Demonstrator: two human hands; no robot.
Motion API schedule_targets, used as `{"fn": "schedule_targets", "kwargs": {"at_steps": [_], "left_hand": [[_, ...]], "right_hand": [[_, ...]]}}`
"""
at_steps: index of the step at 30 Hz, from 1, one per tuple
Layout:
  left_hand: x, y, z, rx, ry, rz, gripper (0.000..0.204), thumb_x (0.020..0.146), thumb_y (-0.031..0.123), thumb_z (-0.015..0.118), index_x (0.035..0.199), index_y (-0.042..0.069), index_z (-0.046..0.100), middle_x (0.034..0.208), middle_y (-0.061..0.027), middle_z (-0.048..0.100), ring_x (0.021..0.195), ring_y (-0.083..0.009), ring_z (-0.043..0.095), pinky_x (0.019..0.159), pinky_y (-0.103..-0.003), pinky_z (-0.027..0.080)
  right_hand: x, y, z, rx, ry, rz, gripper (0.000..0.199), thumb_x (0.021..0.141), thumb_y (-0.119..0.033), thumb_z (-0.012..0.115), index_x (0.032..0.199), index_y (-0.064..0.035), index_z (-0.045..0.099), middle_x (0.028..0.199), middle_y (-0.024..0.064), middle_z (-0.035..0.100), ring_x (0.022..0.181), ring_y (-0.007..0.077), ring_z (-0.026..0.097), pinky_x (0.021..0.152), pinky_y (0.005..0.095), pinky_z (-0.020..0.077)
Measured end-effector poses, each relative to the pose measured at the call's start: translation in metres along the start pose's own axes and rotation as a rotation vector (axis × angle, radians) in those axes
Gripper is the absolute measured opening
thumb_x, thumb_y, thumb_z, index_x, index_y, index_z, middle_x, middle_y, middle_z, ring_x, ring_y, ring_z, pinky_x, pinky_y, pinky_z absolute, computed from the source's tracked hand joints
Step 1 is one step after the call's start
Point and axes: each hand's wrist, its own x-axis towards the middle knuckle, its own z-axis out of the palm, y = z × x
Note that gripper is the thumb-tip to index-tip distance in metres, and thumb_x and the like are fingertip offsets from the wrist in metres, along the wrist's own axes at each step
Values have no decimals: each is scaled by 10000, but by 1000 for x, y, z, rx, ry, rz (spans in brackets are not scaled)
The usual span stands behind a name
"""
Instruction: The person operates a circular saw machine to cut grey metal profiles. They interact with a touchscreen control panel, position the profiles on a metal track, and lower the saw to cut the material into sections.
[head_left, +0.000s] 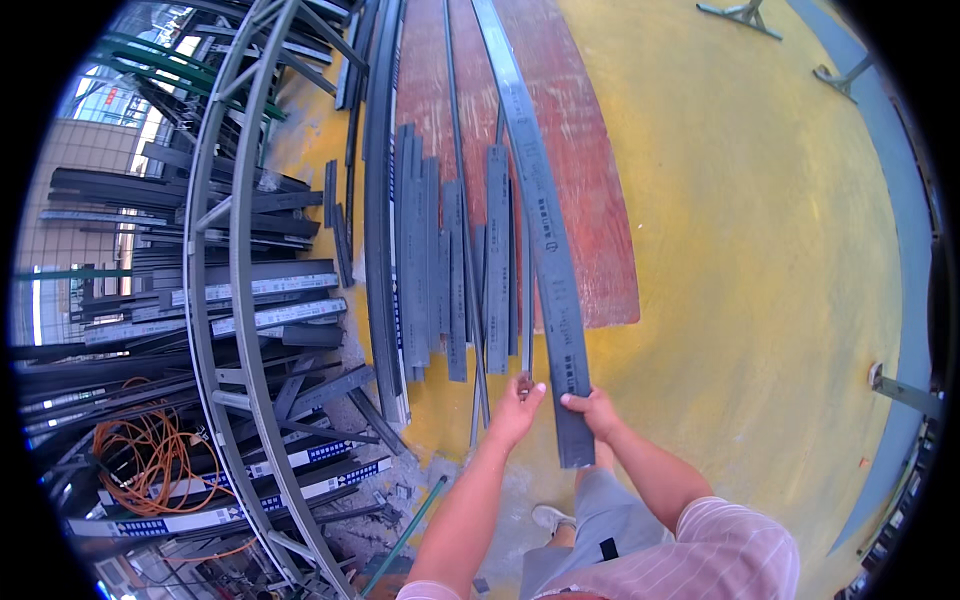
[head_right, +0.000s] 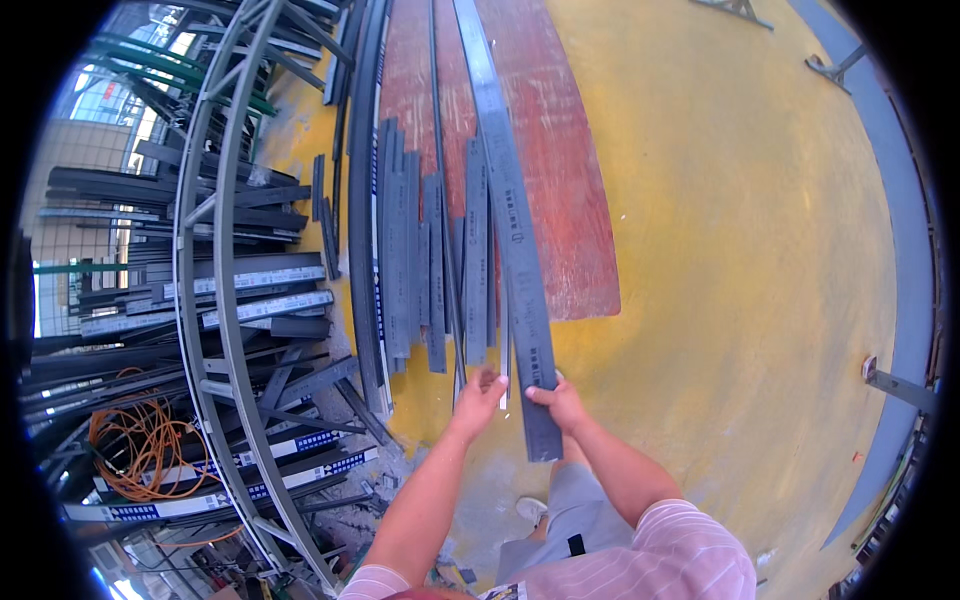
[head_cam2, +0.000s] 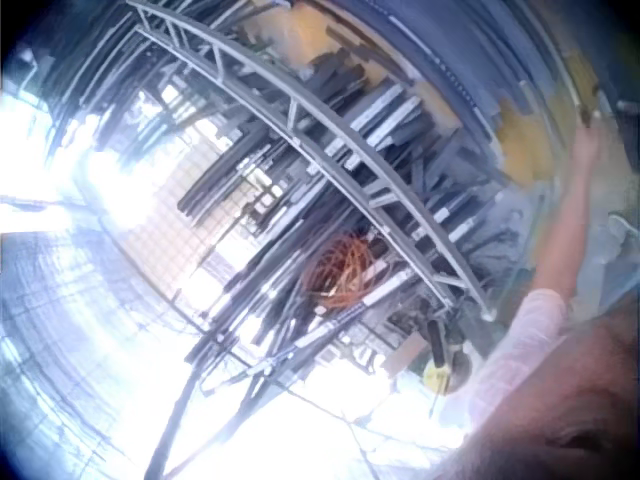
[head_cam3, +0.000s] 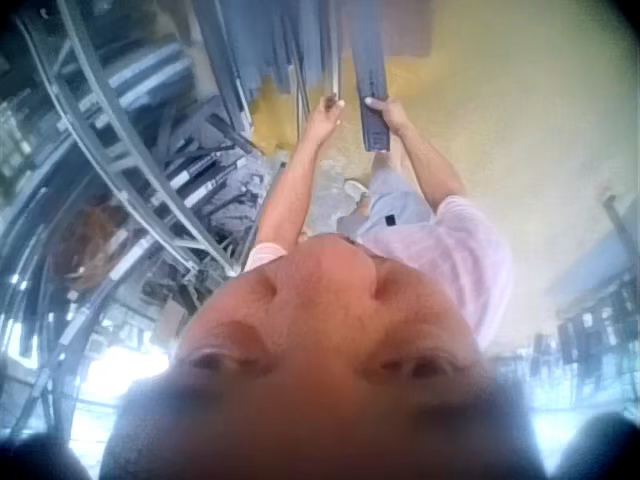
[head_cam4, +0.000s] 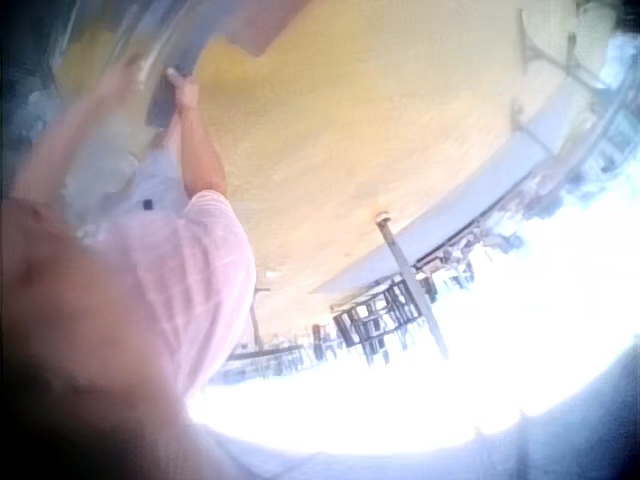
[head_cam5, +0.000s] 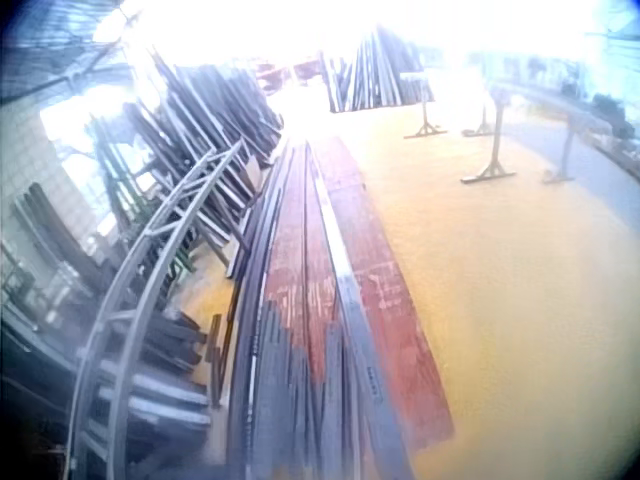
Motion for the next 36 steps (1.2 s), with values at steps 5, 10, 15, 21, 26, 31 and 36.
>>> {"fn": "schedule_targets", "kwargs": {"at_steps": [5,10,15,21,26,31,36], "left_hand": [[-61,74,-28,311,407,41,1028,739,474,754,1466,-16,216,1368,-280,453,1246,-386,492,1038,-414,409],[-263,18,-66,476,444,-97,1029,676,361,761,1468,-2,214,1345,-282,457,1228,-404,497,1024,-448,422],[-535,-80,-81,536,507,-207,971,658,341,764,1441,29,281,1244,-229,522,1087,-391,595,913,-461,499],[-857,-251,-58,622,594,-431,794,618,287,789,1292,26,459,1135,-185,562,998,-364,603,858,-450,495],[-1096,-304,-10,688,993,-759,662,563,146,753,1182,36,547,1119,-126,559,1117,-307,529,1048,-490,321],[-1113,-441,59,-1006,2085,-63,637,859,278,597,1383,33,329,1304,-192,477,1265,-337,443,1025,-536,407],[-909,-368,-40,-1665,1967,586,650,943,564,476,1323,38,443,1195,-180,586,1110,-316,576,999,-535,433]], "right_hand": [[-155,21,124,-54,-168,110,351,872,-232,692,1145,-29,605,958,46,670,813,144,625,737,319,519],[-277,126,148,-674,-613,278,450,875,-323,691,1210,-40,588,1100,55,655,959,155,602,793,301,488],[-322,187,145,-788,-1526,665,805,823,-417,717,1450,-66,353,1392,124,491,1154,217,546,915,371,475],[-348,165,217,47,-737,184,670,944,-532,402,1380,-23,416,1312,161,539,1206,323,505,1039,466,375],[-382,101,285,175,-620,-64,627,994,-526,349,1291,6,495,1208,169,597,1152,333,532,1040,501,385],[-404,209,336,43,-537,112,427,983,-391,489,1232,-47,537,1206,127,603,1137,280,551,1026,494,398],[-505,291,315,-305,-1119,804,544,953,-442,521,1365,-96,443,1323,112,542,1253,307,476,1047,489,358]]}}
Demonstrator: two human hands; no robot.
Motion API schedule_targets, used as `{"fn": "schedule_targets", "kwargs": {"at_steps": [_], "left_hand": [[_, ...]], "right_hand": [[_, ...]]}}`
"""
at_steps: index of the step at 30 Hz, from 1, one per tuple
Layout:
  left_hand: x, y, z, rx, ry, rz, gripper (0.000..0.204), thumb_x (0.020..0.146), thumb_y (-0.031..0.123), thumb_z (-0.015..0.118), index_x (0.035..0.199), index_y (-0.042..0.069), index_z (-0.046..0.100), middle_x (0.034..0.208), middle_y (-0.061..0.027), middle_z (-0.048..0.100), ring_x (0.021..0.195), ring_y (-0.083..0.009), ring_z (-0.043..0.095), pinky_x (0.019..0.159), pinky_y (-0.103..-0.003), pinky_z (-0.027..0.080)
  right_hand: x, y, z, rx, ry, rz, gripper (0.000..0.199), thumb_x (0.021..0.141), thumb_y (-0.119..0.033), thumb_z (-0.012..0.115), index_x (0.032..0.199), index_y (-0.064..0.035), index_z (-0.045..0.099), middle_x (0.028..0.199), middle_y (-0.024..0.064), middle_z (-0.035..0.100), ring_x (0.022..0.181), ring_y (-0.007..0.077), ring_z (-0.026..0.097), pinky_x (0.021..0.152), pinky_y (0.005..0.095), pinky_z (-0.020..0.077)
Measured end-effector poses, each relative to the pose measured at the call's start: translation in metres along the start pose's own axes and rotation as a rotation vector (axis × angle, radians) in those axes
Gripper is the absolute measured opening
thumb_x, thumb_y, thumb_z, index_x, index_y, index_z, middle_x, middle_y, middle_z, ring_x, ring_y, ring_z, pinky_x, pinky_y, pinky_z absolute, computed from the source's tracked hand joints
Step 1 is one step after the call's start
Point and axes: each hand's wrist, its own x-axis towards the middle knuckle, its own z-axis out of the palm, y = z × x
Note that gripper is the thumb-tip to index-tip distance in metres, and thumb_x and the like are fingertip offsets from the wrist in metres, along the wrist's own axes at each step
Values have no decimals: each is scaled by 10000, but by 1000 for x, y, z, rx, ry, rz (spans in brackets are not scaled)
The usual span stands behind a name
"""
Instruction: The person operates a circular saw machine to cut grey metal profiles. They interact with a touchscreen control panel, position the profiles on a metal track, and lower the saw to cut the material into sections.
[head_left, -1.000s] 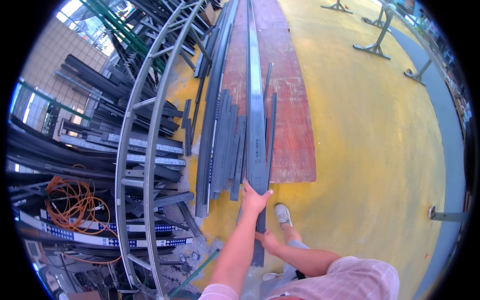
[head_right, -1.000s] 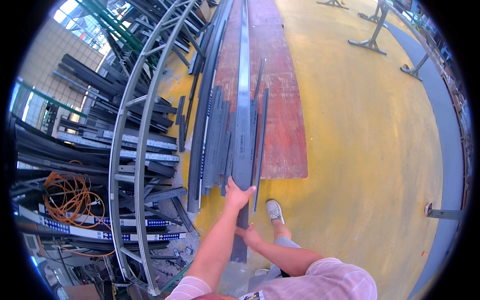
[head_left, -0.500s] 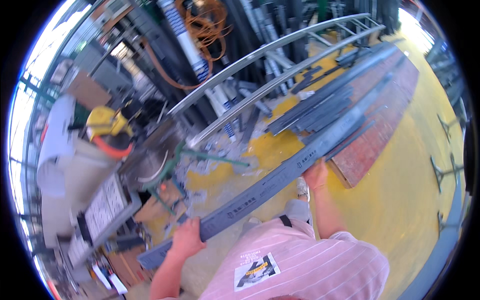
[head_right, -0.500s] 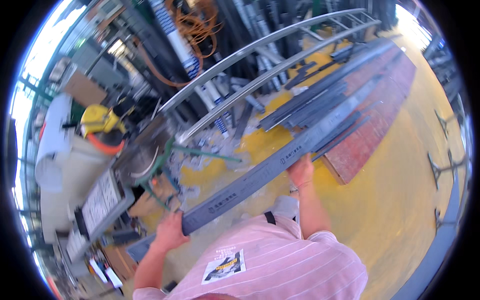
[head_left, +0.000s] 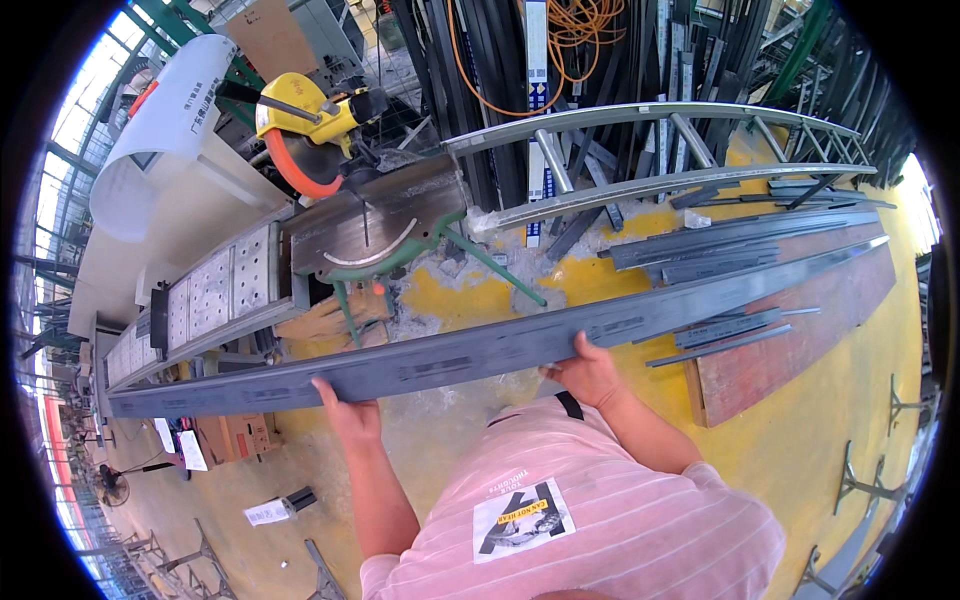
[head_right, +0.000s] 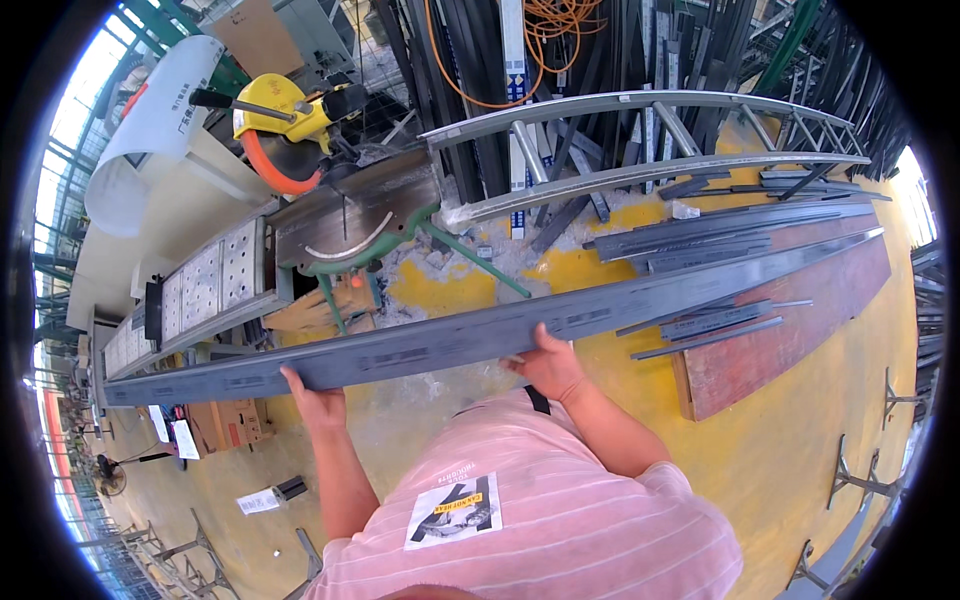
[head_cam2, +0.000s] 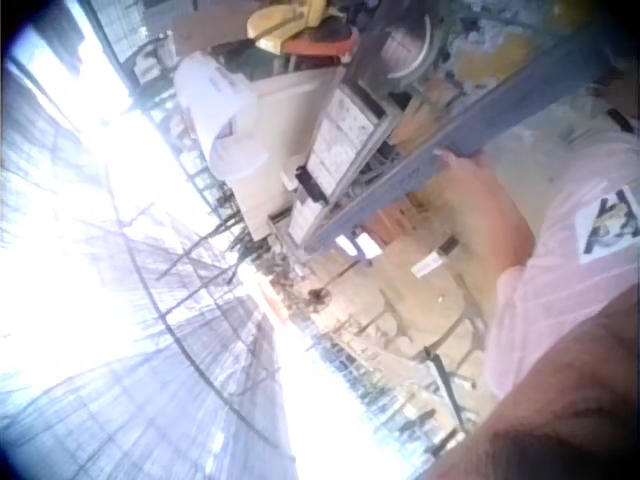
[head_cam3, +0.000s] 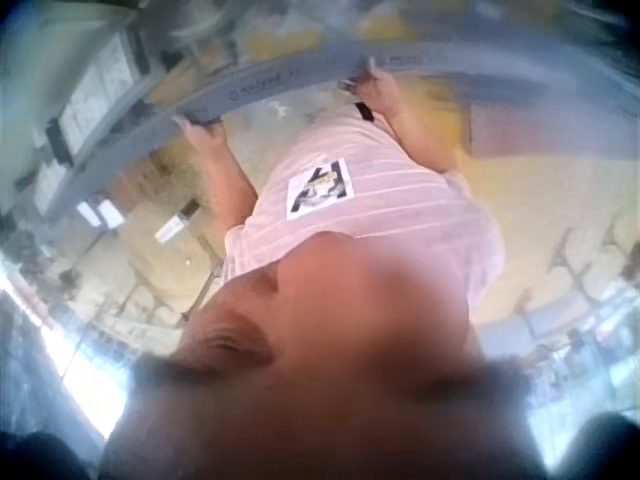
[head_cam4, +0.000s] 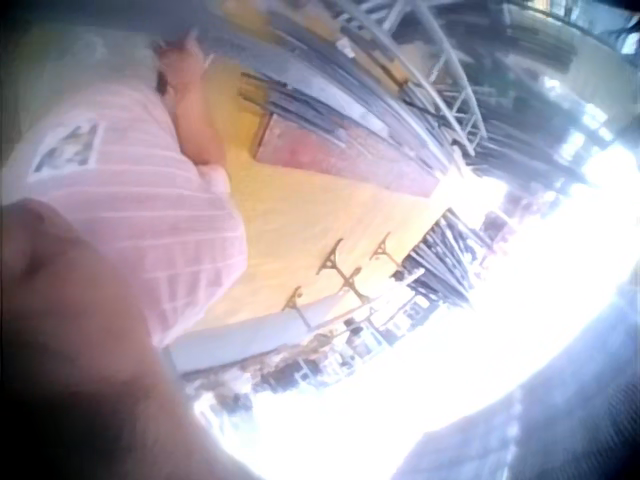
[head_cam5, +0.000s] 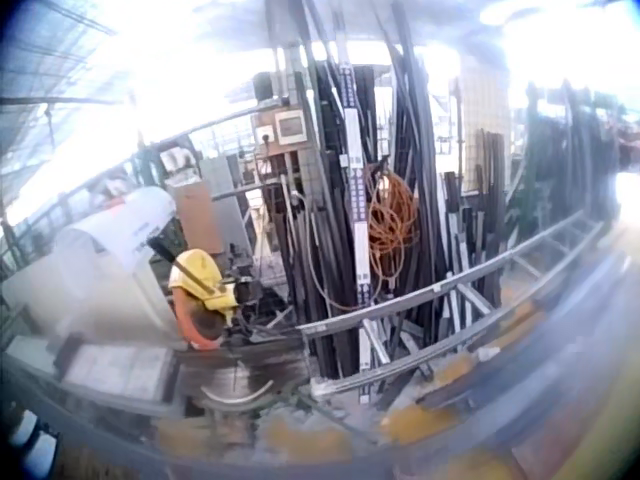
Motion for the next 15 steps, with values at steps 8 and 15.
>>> {"fn": "schedule_targets", "kwargs": {"at_steps": [8,15], "left_hand": [[155,145,-84,194,483,262,547,928,428,613,1293,32,516,1225,-123,600,1081,-287,590,976,-416,475],[260,65,-89,383,684,103,729,880,482,661,1330,-56,462,1285,-156,560,1084,-314,588,943,-484,489]], "right_hand": [[-14,-196,-121,82,476,-693,543,988,-505,405,1317,-79,475,1210,139,593,1128,318,564,987,499,432],[7,-347,-97,153,996,-685,437,950,-386,516,1162,-12,590,1129,157,651,1053,375,594,992,522,430]]}}
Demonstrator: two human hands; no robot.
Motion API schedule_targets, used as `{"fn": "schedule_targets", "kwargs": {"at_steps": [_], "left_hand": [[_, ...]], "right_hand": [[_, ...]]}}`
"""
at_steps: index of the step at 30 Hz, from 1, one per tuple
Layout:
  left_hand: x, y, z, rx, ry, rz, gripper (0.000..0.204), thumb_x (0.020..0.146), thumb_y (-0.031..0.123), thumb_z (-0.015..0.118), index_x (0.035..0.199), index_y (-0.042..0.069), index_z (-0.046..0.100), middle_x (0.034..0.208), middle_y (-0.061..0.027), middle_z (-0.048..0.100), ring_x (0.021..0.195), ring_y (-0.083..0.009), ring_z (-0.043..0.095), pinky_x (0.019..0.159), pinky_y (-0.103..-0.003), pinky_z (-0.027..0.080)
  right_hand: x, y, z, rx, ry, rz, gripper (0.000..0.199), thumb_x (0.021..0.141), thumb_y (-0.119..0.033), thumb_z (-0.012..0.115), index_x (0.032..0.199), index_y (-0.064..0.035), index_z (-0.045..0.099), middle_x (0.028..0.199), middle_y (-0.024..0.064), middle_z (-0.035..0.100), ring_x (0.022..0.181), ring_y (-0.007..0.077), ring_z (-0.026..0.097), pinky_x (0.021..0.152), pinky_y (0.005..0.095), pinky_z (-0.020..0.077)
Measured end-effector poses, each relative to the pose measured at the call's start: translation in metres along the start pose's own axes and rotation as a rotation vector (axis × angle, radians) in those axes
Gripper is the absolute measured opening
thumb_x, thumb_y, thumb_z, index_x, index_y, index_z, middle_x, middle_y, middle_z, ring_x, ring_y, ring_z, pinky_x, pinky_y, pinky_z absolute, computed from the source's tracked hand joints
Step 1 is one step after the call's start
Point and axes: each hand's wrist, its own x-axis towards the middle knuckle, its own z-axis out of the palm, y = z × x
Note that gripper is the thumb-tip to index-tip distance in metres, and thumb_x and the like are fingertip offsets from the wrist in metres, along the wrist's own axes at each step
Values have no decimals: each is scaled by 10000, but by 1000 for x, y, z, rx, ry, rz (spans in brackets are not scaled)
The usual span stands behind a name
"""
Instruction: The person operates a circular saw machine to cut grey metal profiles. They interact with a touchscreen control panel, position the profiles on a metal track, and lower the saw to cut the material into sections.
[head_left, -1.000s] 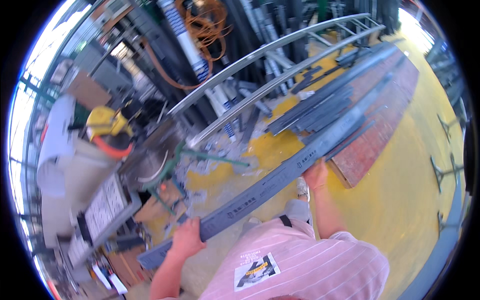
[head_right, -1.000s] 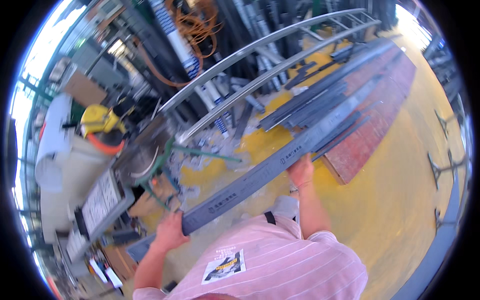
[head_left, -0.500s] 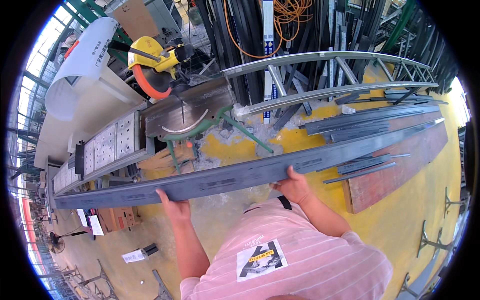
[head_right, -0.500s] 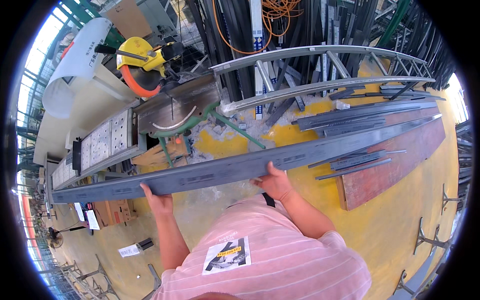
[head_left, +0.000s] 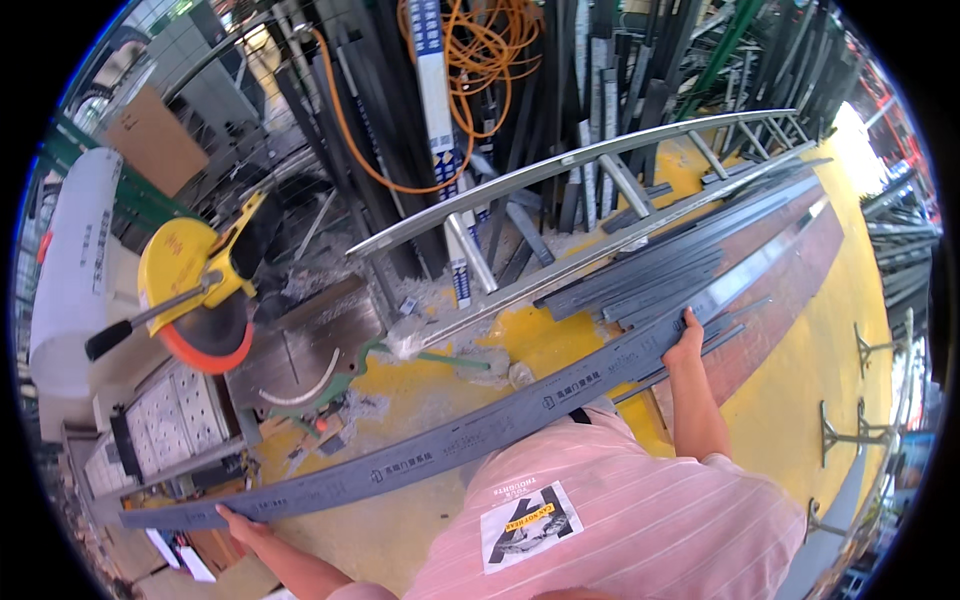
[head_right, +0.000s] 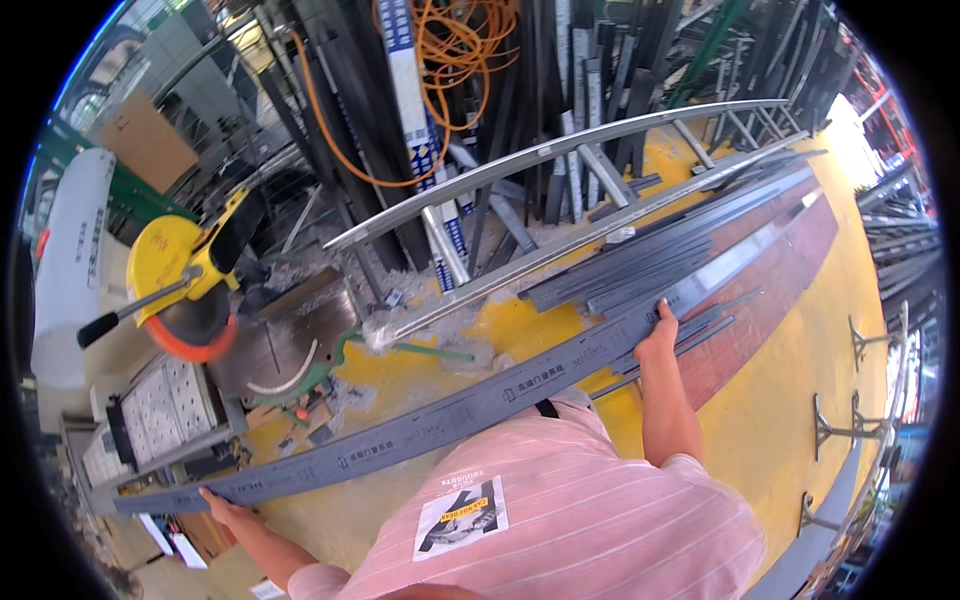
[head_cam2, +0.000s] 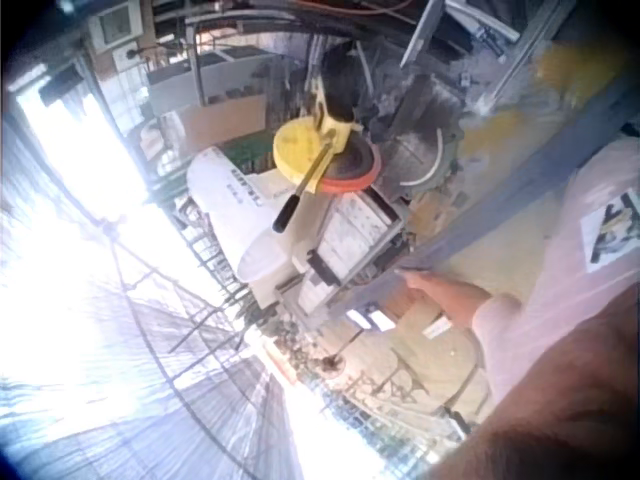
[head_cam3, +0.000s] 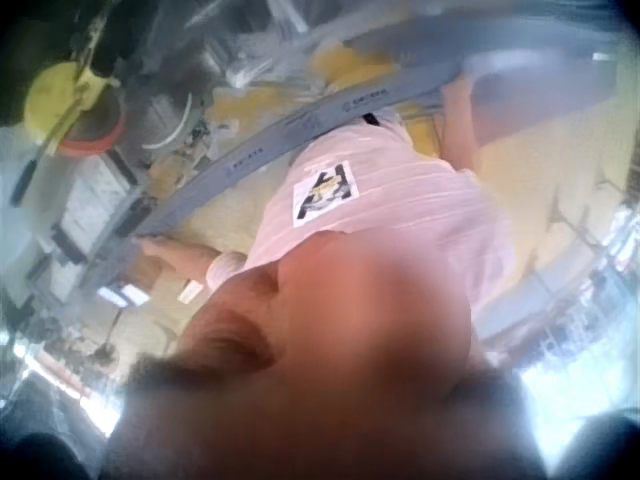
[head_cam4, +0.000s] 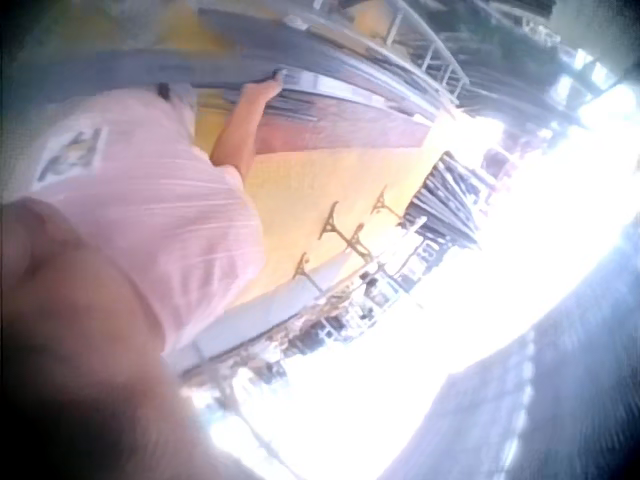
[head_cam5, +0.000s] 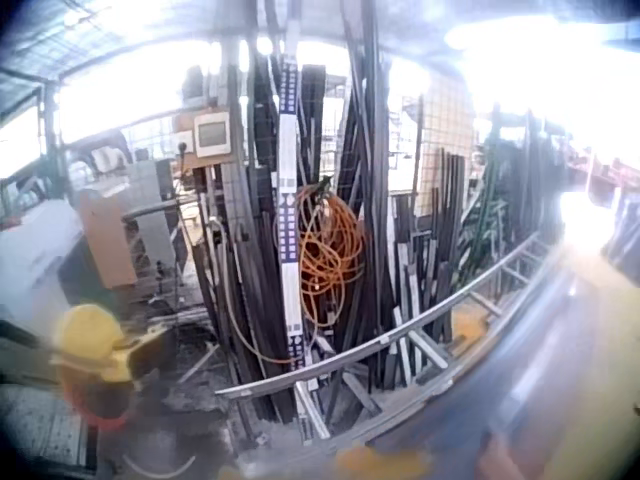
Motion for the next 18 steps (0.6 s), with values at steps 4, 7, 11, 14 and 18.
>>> {"fn": "schedule_targets", "kwargs": {"at_steps": [4,7,11,14,18], "left_hand": [[50,-69,-11,10,-85,-43,782,886,531,623,1317,-100,455,1290,-177,552,1117,-351,573,978,-499,471],[12,-110,75,97,-139,-99,780,889,530,618,1317,-101,454,1289,-178,552,1117,-352,573,979,-499,471],[-26,-116,137,133,-198,-114,777,893,530,611,1316,-103,454,1288,-180,552,1117,-354,572,980,-500,470],[-28,-116,160,140,-234,-125,775,896,530,607,1316,-104,454,1288,-181,552,1118,-355,572,981,-500,470],[-26,-122,171,133,-258,-152,773,900,529,600,1316,-105,453,1287,-183,551,1118,-356,572,982,-501,469]], "right_hand": [[-16,-24,62,-30,19,11,434,928,-388,547,1153,-22,608,1168,166,645,1081,379,582,1007,542,402],[-17,-20,65,-7,52,-30,411,927,-385,547,1120,-30,622,1171,160,643,1095,365,575,1002,559,388],[-32,5,97,12,-19,-33,376,922,-395,549,1019,-49,658,1043,140,681,979,343,617,946,519,446],[-38,17,122,28,-56,-31,357,932,-389,537,986,-59,664,986,127,693,925,334,636,909,502,471],[-40,32,146,55,-112,-26,365,937,-366,543,1090,-46,629,1136,137,655,1061,334,587,991,530,407]]}}
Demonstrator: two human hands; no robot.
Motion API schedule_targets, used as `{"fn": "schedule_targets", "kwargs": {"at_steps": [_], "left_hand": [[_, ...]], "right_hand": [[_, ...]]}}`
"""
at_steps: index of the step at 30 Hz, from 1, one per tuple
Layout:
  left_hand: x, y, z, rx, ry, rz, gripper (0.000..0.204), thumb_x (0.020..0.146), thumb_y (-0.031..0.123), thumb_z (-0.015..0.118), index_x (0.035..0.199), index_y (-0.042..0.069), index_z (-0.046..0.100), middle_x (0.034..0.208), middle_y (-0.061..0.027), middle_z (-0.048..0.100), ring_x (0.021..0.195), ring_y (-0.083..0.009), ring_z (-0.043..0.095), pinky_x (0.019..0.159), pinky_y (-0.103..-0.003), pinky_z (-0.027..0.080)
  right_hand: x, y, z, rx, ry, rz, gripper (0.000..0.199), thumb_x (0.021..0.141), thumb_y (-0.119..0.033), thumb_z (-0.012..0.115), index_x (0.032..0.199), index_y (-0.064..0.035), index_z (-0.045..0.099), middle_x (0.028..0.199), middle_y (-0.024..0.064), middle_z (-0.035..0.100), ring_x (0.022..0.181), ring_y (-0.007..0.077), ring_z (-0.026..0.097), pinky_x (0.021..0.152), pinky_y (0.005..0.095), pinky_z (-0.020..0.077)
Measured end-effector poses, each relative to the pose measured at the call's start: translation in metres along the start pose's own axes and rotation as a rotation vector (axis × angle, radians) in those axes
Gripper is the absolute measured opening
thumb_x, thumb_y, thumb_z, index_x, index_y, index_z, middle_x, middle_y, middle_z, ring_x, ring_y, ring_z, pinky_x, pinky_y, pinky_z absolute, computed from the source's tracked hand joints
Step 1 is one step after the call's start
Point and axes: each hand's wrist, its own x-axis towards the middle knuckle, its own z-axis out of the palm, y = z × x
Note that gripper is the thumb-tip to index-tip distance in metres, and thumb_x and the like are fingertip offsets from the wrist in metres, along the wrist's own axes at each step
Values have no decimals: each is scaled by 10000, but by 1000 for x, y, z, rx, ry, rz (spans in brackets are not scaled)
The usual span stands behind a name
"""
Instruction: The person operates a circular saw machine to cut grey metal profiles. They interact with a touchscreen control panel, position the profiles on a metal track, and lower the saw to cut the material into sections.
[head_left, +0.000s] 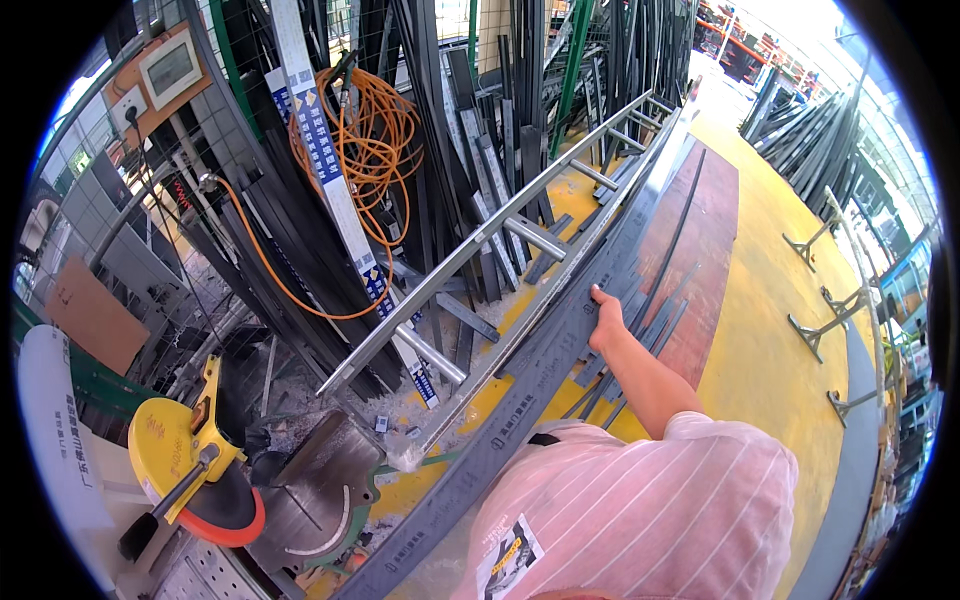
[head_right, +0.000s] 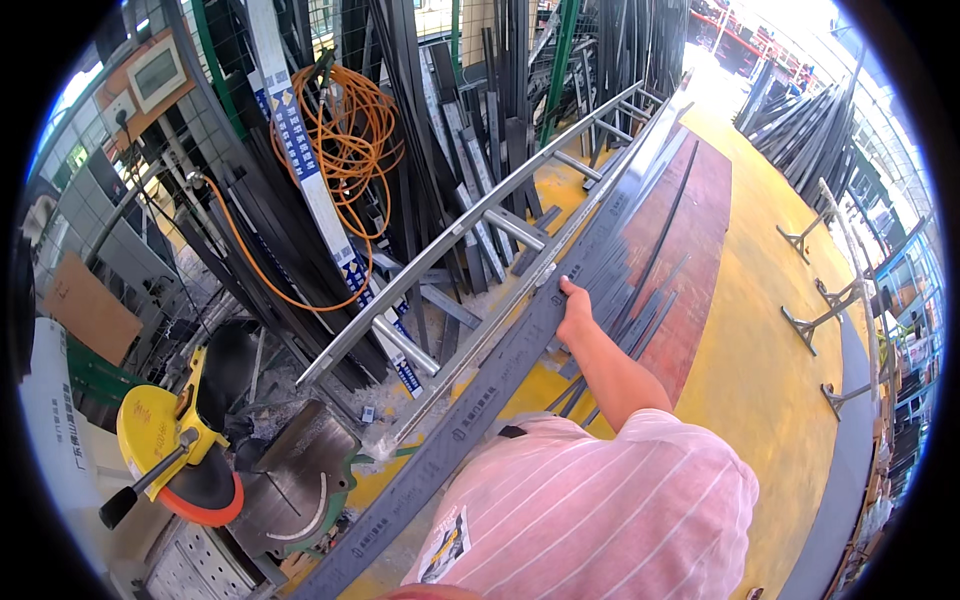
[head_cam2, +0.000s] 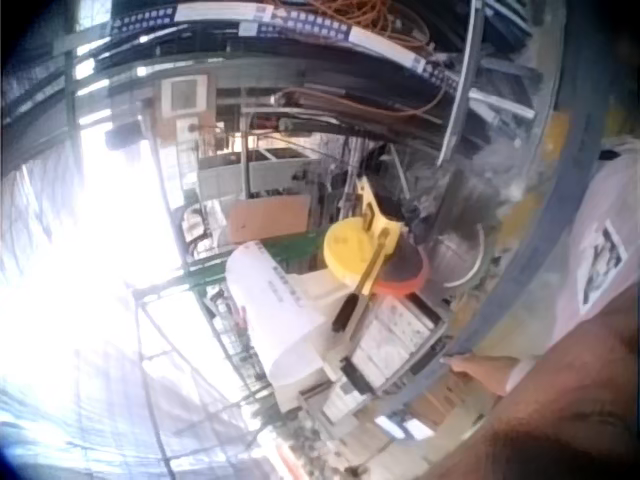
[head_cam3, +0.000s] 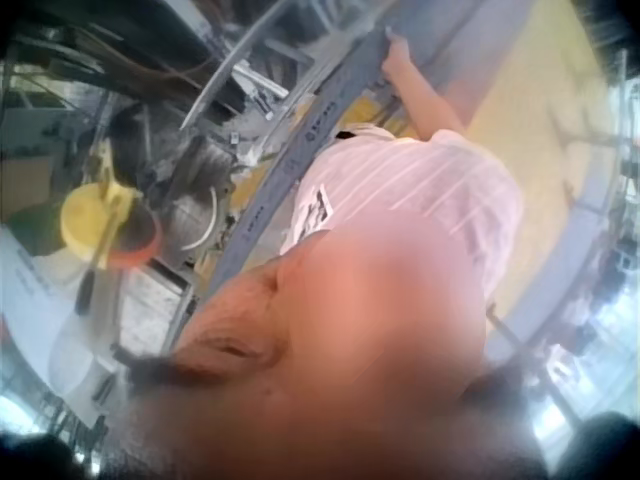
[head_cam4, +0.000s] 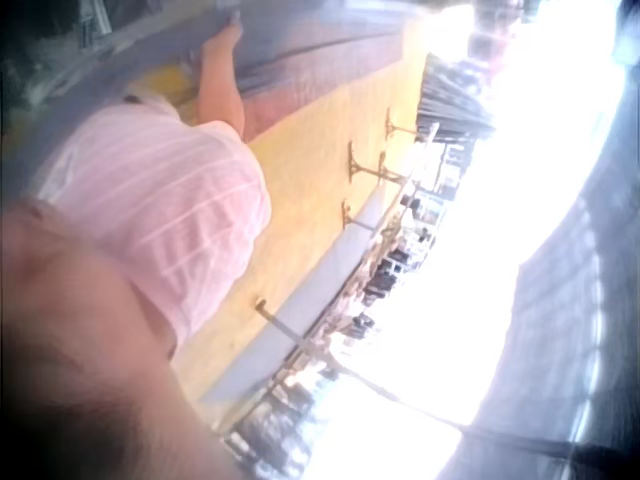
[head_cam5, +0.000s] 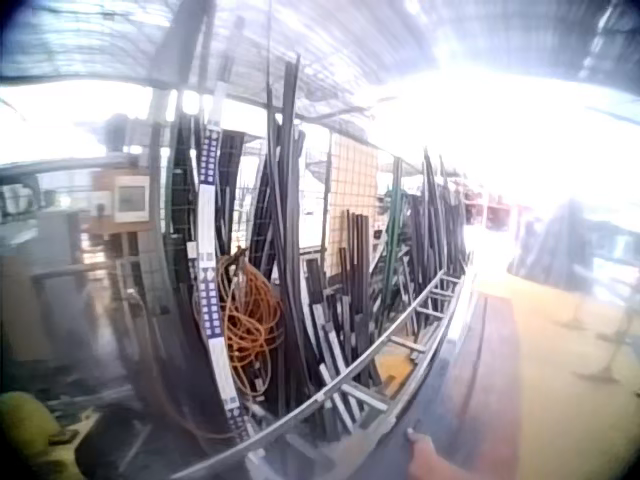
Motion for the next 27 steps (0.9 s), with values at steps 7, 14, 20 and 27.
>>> {"fn": "schedule_targets", "kwargs": {"at_steps": [7,14,20,27], "left_hand": [[16,0,-12,-22,-12,-25,768,907,529,589,1315,-108,453,1286,-186,551,1118,-358,572,985,-502,468],[22,4,-12,-26,-35,-18,764,914,528,577,1315,-111,452,1285,-190,551,1119,-360,572,987,-503,467],[13,12,-9,-6,-6,15,760,920,527,568,1314,-113,451,1284,-192,550,1119,-362,571,989,-504,466],[-4,47,-71,-270,-239,134,757,927,527,556,1314,-116,451,1283,-196,550,1119,-364,571,991,-505,465]], "right_hand": [[5,56,29,30,-17,12,380,947,-365,535,1121,-38,619,1190,145,637,1096,352,570,1024,539,376],[32,79,26,-39,34,39,407,946,-361,538,1168,-26,602,1212,154,627,1110,354,566,1036,531,367],[86,61,7,-2,49,5,420,939,-374,547,1167,-26,604,1196,160,637,1098,361,572,1037,512,369],[166,14,38,-258,259,-133,541,923,-411,578,1266,5,542,1301,150,576,1219,304,490,1072,462,338]]}}
